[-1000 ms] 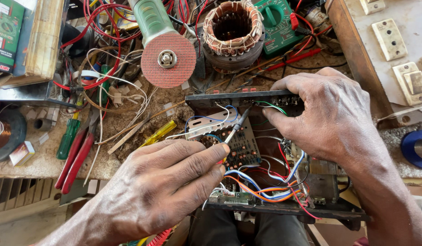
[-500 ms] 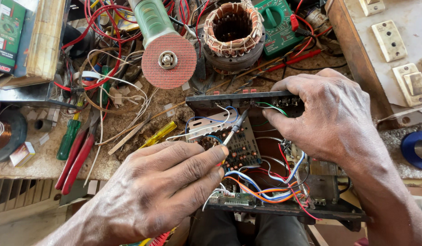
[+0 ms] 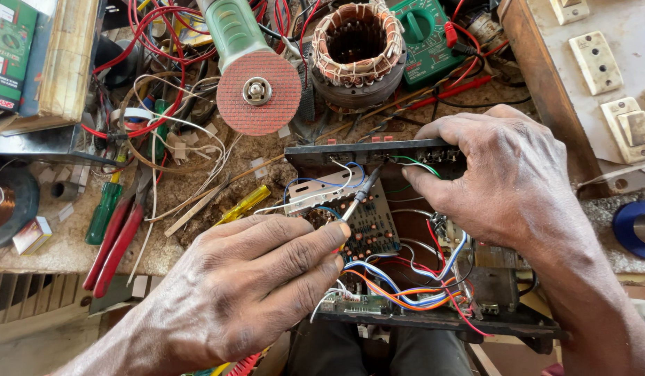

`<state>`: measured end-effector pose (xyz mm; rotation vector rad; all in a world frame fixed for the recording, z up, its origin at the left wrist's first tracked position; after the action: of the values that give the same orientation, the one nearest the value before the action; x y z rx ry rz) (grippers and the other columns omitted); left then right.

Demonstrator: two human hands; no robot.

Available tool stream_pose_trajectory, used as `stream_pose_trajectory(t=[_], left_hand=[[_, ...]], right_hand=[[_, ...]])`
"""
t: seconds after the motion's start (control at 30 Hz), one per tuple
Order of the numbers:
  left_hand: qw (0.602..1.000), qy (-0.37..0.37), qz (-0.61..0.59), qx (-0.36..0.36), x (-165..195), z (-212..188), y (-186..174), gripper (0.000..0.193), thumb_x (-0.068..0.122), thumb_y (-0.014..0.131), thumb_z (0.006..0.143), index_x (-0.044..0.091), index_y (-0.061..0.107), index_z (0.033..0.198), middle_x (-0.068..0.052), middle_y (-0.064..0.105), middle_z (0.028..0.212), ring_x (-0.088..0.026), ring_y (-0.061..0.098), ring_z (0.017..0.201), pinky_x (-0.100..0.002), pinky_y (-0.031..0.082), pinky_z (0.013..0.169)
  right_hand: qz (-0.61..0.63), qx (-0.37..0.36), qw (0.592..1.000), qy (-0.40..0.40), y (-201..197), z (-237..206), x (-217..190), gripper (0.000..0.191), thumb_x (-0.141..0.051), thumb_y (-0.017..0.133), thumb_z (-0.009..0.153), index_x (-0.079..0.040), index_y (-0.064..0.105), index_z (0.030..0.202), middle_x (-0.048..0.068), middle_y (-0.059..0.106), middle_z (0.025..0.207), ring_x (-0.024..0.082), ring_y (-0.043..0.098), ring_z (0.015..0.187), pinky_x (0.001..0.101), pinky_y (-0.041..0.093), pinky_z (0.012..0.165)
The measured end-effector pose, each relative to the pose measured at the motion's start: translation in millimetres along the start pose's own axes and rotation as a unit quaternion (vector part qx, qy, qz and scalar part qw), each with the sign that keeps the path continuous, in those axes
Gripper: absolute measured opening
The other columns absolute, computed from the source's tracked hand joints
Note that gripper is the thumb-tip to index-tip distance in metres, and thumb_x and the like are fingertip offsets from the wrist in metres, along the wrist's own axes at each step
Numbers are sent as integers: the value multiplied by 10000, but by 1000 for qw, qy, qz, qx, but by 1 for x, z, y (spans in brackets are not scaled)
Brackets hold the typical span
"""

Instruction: The person solders wires to a circuit board inside an open electronics chassis using a soldering iron and solder. They repeatedly heat joints and apply solder to secure connections, handling the board and wires with both hands.

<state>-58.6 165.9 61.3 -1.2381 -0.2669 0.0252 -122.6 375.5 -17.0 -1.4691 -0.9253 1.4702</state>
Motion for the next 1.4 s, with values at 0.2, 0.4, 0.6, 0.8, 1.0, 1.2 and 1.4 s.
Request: stream_pose_trajectory(t=[0.2, 0.4, 0.6, 0.8, 1.0, 1.2, 1.4], left_hand=[[1000, 16, 24, -3, 0, -1, 2, 377, 167, 706, 768, -17, 700, 1096, -186, 671, 1306, -300, 687, 1104, -435, 585, 926], [999, 19, 36, -2, -1, -2, 1, 360, 179, 710, 771, -12, 703, 1076, -186, 677, 1291, -296, 687, 1091, -438, 583, 924], [999, 26, 40, 0, -1, -1, -1, 360, 187, 702, 764, -8, 707, 1066, -185, 682, 1293, -291, 690, 1088, -434, 582, 924], [999, 24, 43, 2, -2, -2, -2, 360, 186, 690, 777, -10, 702, 1079, -183, 683, 1290, -294, 692, 1101, -439, 586, 933], [999, 12, 35, 0, -2, -2, -1, 361, 179, 696, 783, -13, 704, 1089, -182, 683, 1294, -285, 702, 1069, -432, 582, 905], [998, 31, 54, -5, 2, -2, 0, 340, 183, 693, 780, -14, 700, 1057, -197, 673, 1302, -302, 696, 1066, -453, 580, 923], [998, 33, 59, -11, 4, 1, 1, 339, 184, 687, 774, -18, 703, 1046, -196, 674, 1292, -297, 691, 1064, -456, 574, 931]], right_hand=[[1, -3, 1000, 7, 0, 0, 0, 394, -443, 813, 716, -189, 803, 1017, 64, 771, 957, 291, 660, 1030, 462, 501, 889], [8, 15, 1000, -15, -2, 0, -3, 420, -430, 822, 702, -177, 800, 1037, 75, 767, 969, 303, 661, 1016, 464, 501, 877], [9, 21, 1000, -16, -1, -1, -3, 406, -422, 824, 704, -175, 803, 1026, 74, 768, 980, 305, 660, 1029, 463, 499, 888], [10, 20, 1000, -15, -1, -1, -3, 411, -423, 827, 698, -178, 804, 1026, 71, 769, 980, 304, 660, 1030, 462, 496, 895], [8, 8, 1000, -1, 0, -1, -1, 406, -428, 823, 705, -186, 803, 1030, 69, 768, 978, 299, 660, 1032, 459, 499, 903], [5, 15, 1000, -15, -1, 0, -4, 391, -425, 819, 714, -176, 802, 1015, 67, 773, 966, 299, 660, 1042, 457, 499, 902], [2, 18, 1000, -19, -2, 0, -5, 391, -431, 818, 718, -176, 803, 1014, 70, 772, 968, 302, 660, 1038, 458, 498, 899]])
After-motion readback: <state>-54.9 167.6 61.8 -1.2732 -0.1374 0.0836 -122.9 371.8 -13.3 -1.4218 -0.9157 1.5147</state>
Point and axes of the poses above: each hand's wrist, its own z-axis towards the middle knuckle, its own y-axis out of the palm, x = y × z, the point moved 8 cm from there along z, towards the middle knuckle
